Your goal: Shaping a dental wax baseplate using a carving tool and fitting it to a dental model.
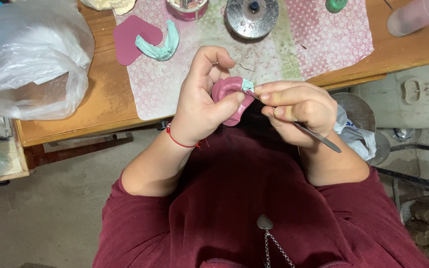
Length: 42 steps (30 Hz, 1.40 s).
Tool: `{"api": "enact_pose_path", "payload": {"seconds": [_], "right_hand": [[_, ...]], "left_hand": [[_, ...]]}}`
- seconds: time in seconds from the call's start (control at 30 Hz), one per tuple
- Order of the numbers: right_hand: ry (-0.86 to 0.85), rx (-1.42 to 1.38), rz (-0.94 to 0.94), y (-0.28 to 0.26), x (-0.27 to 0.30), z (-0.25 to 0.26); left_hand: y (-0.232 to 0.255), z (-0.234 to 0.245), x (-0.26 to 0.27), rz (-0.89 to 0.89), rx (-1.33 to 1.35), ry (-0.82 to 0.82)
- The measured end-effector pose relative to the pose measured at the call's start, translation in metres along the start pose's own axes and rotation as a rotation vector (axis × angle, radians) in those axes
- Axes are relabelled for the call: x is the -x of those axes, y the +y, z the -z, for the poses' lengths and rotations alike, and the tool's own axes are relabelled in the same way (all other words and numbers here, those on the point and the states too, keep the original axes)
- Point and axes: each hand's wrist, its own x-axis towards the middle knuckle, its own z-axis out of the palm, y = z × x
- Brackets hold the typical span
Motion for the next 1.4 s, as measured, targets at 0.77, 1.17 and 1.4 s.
{"api": "enact_pose_path", "payload": {"seconds": [0.77, 1.17, 1.4], "right_hand": [[0.238, -0.447, -0.231, 0.012, 0.031, -0.009], [0.297, -0.4, -0.462, 0.0, 0.008, -0.011], [0.097, -0.348, -0.452, -0.007, 0.008, -0.005]], "left_hand": [[-0.01, 0.005, -0.003, 0.106, 0.364, -0.162], [0.008, -0.004, 0.002, 0.044, -0.073, -0.042], [0.004, -0.003, 0.006, -0.177, -0.667, -0.001]]}}
